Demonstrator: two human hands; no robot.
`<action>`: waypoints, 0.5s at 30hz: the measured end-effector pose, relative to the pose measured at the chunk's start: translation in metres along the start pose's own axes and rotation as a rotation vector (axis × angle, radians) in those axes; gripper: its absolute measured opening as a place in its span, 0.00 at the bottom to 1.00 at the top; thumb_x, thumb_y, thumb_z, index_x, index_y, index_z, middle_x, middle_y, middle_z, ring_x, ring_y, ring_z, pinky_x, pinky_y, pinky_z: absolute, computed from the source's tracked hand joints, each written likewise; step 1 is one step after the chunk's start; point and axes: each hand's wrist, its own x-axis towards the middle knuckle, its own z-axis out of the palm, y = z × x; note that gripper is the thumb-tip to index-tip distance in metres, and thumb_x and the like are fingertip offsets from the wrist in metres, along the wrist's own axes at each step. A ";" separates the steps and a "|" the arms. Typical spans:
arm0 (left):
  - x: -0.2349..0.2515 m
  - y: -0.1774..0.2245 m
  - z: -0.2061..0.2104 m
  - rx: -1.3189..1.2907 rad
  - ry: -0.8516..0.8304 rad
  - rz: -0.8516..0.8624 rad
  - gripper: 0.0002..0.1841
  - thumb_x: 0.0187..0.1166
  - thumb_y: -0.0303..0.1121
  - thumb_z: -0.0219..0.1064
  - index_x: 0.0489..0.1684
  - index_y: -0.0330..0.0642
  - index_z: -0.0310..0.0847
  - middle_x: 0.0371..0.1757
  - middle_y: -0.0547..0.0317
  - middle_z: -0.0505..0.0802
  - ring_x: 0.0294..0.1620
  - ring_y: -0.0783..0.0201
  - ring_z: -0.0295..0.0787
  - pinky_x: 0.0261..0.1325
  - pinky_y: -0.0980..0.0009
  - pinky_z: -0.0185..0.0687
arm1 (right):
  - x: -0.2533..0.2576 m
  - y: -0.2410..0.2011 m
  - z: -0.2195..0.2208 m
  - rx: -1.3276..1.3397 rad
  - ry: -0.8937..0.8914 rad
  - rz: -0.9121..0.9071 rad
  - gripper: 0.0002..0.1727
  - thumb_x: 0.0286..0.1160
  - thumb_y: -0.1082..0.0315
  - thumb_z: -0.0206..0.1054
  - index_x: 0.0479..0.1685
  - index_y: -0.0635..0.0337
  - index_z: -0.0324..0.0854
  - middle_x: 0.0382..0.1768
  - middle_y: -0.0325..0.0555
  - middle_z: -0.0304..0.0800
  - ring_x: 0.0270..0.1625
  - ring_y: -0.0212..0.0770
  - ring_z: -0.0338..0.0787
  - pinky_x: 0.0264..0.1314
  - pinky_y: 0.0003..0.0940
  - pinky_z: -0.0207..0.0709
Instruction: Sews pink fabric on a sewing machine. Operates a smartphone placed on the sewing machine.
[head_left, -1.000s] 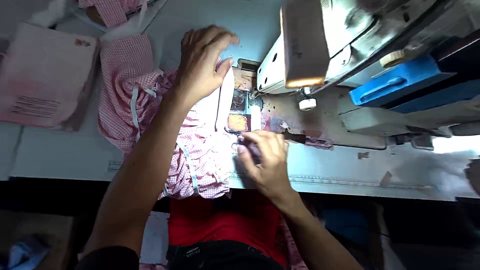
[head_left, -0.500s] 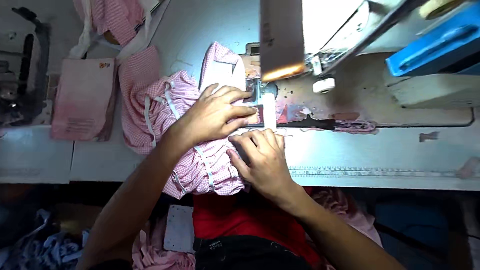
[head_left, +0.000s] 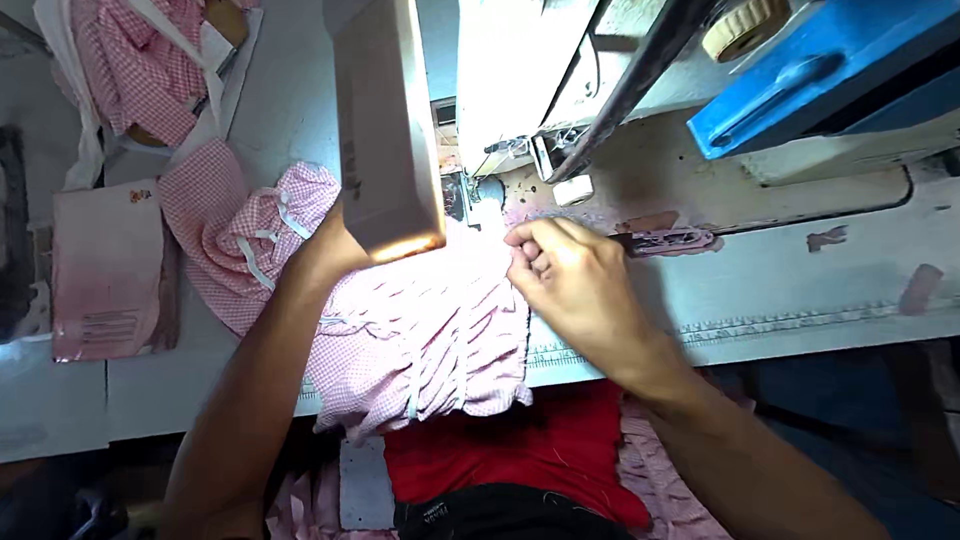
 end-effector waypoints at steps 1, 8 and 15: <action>0.008 -0.001 0.001 0.032 0.009 -0.030 0.19 0.75 0.57 0.72 0.35 0.50 0.92 0.46 0.59 0.91 0.66 0.55 0.80 0.78 0.52 0.64 | 0.006 0.004 -0.001 0.008 -0.006 0.011 0.10 0.76 0.72 0.68 0.52 0.61 0.89 0.37 0.51 0.88 0.29 0.46 0.86 0.30 0.43 0.80; 0.060 -0.035 -0.001 0.240 0.128 -0.066 0.32 0.68 0.53 0.72 0.66 0.38 0.84 0.65 0.43 0.90 0.75 0.51 0.81 0.81 0.51 0.65 | 0.066 0.030 0.008 -0.121 0.144 -0.012 0.14 0.76 0.65 0.67 0.47 0.71 0.88 0.44 0.66 0.92 0.51 0.63 0.93 0.55 0.58 0.83; 0.075 0.004 -0.002 0.283 0.297 -0.051 0.27 0.77 0.47 0.70 0.71 0.40 0.82 0.71 0.41 0.87 0.78 0.48 0.78 0.83 0.53 0.63 | 0.041 0.027 -0.016 -0.093 0.068 -0.033 0.13 0.84 0.67 0.63 0.54 0.69 0.81 0.44 0.66 0.86 0.47 0.63 0.90 0.47 0.59 0.83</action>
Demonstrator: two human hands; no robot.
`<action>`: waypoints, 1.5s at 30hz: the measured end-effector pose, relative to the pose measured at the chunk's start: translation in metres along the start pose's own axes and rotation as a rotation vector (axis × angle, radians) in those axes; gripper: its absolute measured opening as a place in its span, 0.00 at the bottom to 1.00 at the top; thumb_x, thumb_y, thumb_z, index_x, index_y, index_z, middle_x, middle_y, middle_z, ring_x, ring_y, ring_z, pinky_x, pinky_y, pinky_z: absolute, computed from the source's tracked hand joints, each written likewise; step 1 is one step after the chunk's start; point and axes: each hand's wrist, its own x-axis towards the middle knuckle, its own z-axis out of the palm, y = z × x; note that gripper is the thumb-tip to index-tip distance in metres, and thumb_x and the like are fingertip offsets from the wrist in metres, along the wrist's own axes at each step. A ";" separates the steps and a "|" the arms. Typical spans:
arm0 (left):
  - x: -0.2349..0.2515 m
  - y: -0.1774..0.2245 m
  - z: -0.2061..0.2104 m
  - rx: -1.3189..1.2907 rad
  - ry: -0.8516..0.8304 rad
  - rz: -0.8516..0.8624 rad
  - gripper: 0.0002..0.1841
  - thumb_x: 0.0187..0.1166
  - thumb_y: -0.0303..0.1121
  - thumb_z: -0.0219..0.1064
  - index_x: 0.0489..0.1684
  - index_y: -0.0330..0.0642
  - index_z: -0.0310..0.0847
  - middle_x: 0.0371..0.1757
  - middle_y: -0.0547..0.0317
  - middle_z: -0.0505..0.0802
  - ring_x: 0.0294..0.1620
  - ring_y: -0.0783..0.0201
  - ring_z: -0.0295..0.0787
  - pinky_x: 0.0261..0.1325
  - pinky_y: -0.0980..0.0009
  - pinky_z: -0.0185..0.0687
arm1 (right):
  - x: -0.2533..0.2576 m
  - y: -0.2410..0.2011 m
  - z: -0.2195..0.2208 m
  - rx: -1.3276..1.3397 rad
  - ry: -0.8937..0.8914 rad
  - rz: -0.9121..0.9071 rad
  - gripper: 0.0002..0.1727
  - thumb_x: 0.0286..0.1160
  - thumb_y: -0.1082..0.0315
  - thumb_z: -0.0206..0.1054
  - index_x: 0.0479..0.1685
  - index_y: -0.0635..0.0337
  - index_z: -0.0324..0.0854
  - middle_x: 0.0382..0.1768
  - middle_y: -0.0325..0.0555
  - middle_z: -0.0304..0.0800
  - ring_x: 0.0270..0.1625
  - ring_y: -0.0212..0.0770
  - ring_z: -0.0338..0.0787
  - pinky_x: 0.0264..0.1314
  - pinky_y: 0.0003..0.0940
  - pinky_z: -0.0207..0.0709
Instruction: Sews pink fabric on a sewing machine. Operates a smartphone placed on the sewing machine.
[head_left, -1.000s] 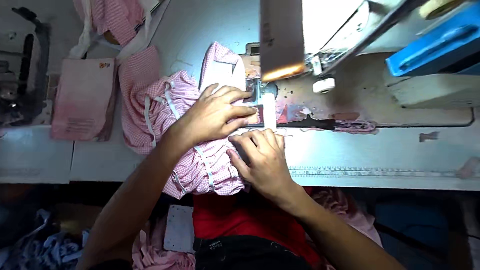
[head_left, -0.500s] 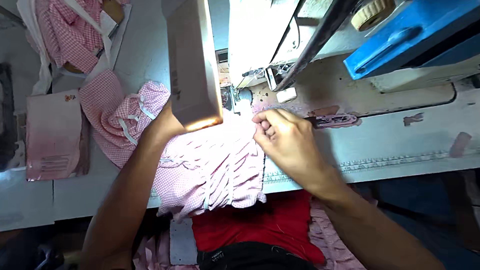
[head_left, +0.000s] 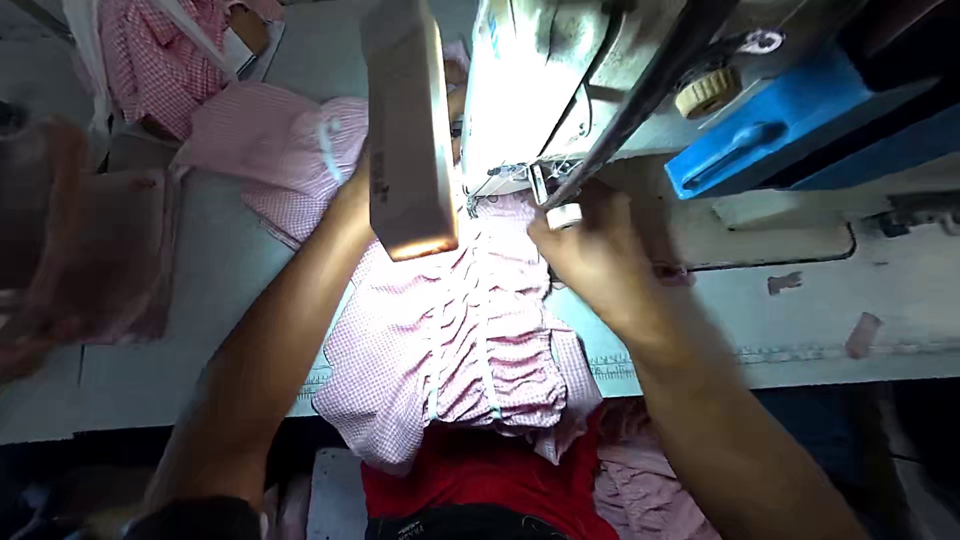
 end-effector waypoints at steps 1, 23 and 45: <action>-0.013 0.006 -0.008 0.067 -0.020 -0.085 0.31 0.78 0.51 0.67 0.77 0.42 0.77 0.78 0.42 0.82 0.85 0.46 0.69 0.89 0.48 0.55 | -0.007 -0.001 -0.004 -0.031 -0.038 0.003 0.11 0.84 0.68 0.63 0.52 0.68 0.82 0.40 0.64 0.86 0.41 0.62 0.90 0.40 0.58 0.83; -0.154 0.088 -0.039 0.076 -0.474 0.041 0.43 0.71 0.79 0.51 0.89 0.76 0.66 0.96 0.53 0.61 0.97 0.42 0.44 0.89 0.22 0.29 | -0.103 -0.041 0.011 -0.144 -0.287 -0.262 0.15 0.82 0.63 0.51 0.41 0.63 0.82 0.35 0.52 0.86 0.41 0.54 0.88 0.39 0.46 0.80; -0.089 0.055 -0.008 -0.110 -0.201 -0.275 0.40 0.68 0.77 0.62 0.71 0.59 0.85 0.76 0.66 0.87 0.86 0.58 0.71 0.93 0.42 0.48 | -0.030 -0.026 0.005 -0.171 -0.165 -0.129 0.17 0.86 0.57 0.55 0.47 0.61 0.85 0.50 0.56 0.86 0.59 0.63 0.83 0.52 0.62 0.71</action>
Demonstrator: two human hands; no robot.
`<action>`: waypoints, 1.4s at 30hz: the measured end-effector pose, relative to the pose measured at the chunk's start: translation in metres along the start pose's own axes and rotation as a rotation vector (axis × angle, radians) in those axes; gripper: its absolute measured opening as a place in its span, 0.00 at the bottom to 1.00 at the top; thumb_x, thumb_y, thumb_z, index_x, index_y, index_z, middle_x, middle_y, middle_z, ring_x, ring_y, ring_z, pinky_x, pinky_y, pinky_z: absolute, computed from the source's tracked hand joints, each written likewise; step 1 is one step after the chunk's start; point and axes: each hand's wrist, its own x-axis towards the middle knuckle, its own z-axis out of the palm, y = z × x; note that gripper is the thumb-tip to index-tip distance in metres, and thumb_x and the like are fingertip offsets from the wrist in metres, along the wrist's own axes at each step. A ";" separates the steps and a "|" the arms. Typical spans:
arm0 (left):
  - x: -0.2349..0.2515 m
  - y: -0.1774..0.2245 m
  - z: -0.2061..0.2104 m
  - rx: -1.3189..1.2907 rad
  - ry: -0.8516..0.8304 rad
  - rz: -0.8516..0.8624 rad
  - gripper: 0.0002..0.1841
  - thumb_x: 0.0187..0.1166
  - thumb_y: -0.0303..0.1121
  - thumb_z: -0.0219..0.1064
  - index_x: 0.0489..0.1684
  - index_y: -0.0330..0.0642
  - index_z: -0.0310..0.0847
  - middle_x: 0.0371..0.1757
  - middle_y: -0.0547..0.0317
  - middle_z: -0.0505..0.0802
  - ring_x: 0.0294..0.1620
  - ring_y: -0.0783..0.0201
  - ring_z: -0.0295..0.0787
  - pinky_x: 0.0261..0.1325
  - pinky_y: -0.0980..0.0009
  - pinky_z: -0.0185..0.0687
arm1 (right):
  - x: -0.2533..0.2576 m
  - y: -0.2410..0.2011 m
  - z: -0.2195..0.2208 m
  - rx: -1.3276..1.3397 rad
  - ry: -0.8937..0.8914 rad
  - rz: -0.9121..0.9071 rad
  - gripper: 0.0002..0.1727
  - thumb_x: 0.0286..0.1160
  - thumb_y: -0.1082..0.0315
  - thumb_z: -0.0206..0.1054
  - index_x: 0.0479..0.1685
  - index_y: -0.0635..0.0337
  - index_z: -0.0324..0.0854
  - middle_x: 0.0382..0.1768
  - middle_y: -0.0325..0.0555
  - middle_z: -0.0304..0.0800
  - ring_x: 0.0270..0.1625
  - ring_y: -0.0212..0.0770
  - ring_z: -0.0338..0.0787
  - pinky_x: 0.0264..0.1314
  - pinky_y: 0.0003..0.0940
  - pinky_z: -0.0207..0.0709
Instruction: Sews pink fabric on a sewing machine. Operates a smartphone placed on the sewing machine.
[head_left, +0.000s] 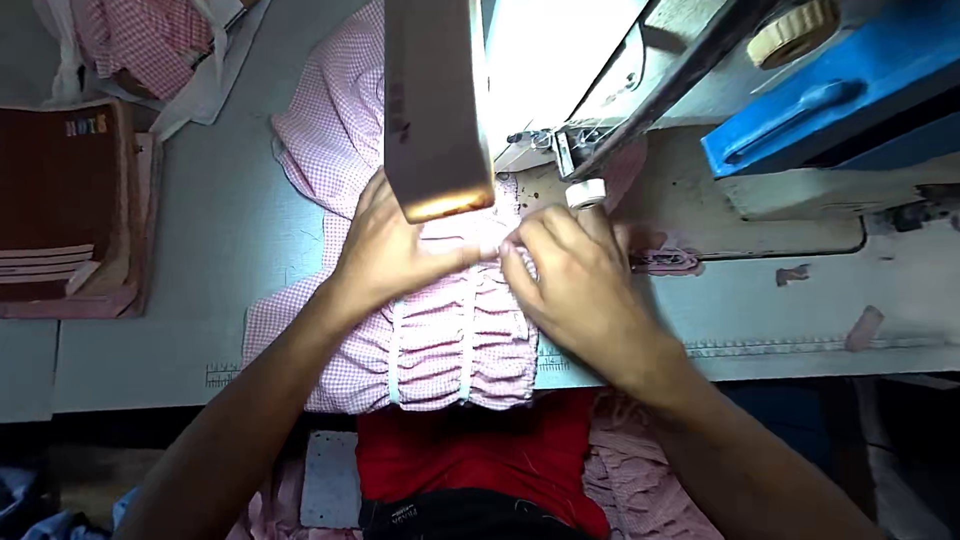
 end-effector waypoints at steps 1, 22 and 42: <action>0.006 -0.004 0.001 -0.028 0.064 -0.022 0.34 0.70 0.73 0.65 0.64 0.59 0.89 0.68 0.66 0.91 0.79 0.61 0.78 0.91 0.47 0.55 | 0.009 0.000 0.002 0.052 0.055 0.004 0.18 0.89 0.58 0.55 0.49 0.61 0.85 0.47 0.57 0.87 0.57 0.61 0.85 0.52 0.60 0.75; 0.021 -0.009 0.013 0.242 -0.204 0.022 0.64 0.41 0.94 0.55 0.78 0.54 0.78 0.78 0.53 0.83 0.87 0.49 0.68 0.93 0.34 0.39 | 0.014 0.007 0.013 -0.150 -0.086 0.160 0.31 0.74 0.59 0.63 0.79 0.58 0.74 0.77 0.59 0.75 0.73 0.69 0.76 0.61 0.75 0.64; -0.007 0.028 -0.002 0.117 -0.029 0.269 0.26 0.82 0.55 0.62 0.68 0.50 0.89 0.65 0.56 0.91 0.74 0.53 0.81 0.87 0.47 0.58 | 0.006 0.017 0.027 -0.056 0.079 0.071 0.23 0.80 0.65 0.53 0.70 0.50 0.83 0.72 0.50 0.83 0.73 0.62 0.78 0.60 0.66 0.66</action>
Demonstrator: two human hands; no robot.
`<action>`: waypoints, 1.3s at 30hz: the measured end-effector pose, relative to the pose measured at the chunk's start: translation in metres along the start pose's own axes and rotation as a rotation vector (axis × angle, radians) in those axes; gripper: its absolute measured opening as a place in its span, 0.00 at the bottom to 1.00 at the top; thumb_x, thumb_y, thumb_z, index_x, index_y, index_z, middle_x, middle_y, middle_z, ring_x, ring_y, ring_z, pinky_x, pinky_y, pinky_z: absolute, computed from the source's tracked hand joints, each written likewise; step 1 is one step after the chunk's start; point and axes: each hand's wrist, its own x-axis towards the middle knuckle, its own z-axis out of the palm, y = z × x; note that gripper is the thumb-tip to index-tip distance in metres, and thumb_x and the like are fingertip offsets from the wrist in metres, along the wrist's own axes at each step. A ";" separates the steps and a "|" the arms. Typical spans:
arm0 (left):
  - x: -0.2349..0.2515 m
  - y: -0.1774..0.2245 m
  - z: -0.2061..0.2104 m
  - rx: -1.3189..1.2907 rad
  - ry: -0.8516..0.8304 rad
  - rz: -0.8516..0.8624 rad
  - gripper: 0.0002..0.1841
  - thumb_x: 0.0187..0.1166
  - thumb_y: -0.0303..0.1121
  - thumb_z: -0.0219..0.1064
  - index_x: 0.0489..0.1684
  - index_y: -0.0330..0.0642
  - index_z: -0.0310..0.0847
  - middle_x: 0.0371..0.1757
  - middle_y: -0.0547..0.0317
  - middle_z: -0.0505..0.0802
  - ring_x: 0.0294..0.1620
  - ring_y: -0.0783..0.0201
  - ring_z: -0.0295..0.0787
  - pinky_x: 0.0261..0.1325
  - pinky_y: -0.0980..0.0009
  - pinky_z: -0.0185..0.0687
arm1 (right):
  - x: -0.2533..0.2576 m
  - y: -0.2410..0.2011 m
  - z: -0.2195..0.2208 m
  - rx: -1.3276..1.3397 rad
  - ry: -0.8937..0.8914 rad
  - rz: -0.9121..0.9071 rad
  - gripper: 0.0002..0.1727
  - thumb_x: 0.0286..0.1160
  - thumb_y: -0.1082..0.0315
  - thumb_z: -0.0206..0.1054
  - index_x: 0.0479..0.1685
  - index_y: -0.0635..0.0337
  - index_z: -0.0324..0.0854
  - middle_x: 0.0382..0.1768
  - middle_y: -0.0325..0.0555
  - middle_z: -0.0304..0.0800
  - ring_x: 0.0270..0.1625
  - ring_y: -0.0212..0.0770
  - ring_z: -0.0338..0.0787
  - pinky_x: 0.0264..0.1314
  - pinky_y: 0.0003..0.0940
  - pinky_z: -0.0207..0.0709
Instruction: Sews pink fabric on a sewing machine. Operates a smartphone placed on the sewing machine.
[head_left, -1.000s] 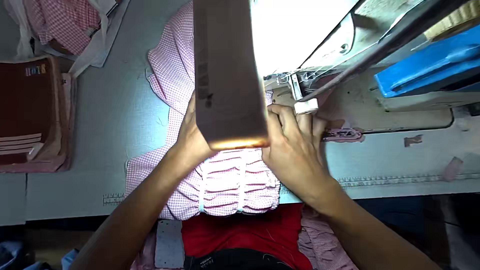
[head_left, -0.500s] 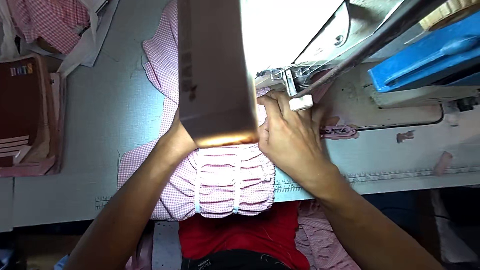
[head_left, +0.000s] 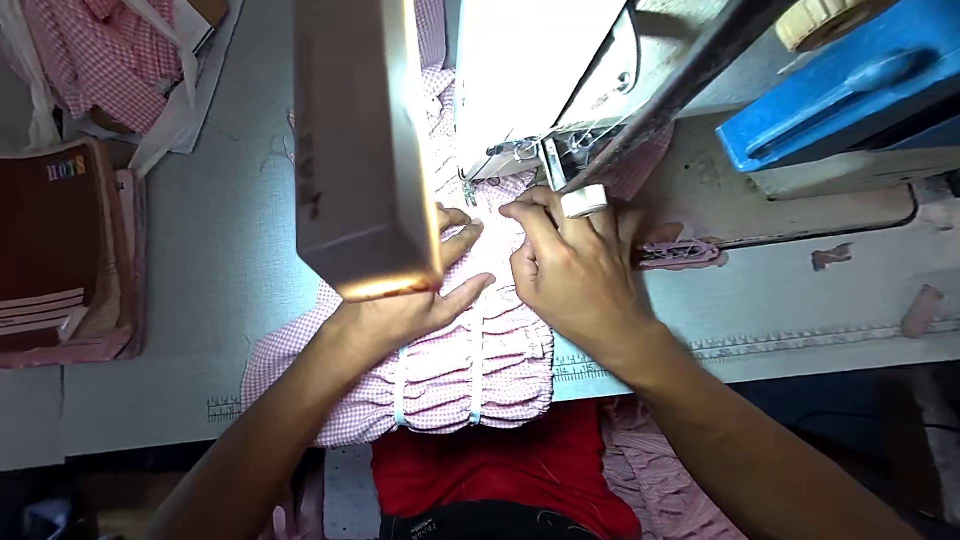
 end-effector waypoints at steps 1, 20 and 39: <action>0.001 -0.001 0.002 -0.002 0.019 0.006 0.24 0.82 0.54 0.63 0.65 0.51 0.91 0.63 0.58 0.92 0.72 0.54 0.82 0.84 0.49 0.59 | 0.001 0.000 -0.001 0.003 -0.012 -0.002 0.23 0.80 0.66 0.53 0.71 0.51 0.83 0.73 0.51 0.82 0.74 0.63 0.77 0.60 0.67 0.66; -0.008 0.006 0.011 -0.187 0.106 0.209 0.09 0.78 0.26 0.68 0.47 0.35 0.94 0.52 0.48 0.97 0.63 0.55 0.93 0.73 0.65 0.83 | 0.004 0.009 -0.007 -0.019 -0.013 -0.028 0.23 0.82 0.65 0.52 0.71 0.51 0.83 0.72 0.53 0.83 0.74 0.64 0.78 0.66 0.71 0.62; 0.000 -0.006 0.013 -0.238 0.105 0.184 0.11 0.81 0.32 0.68 0.45 0.37 0.96 0.50 0.50 0.97 0.64 0.55 0.92 0.72 0.65 0.83 | -0.017 0.017 -0.015 0.081 0.166 -0.062 0.20 0.87 0.63 0.56 0.72 0.49 0.86 0.70 0.46 0.87 0.70 0.53 0.81 0.69 0.57 0.65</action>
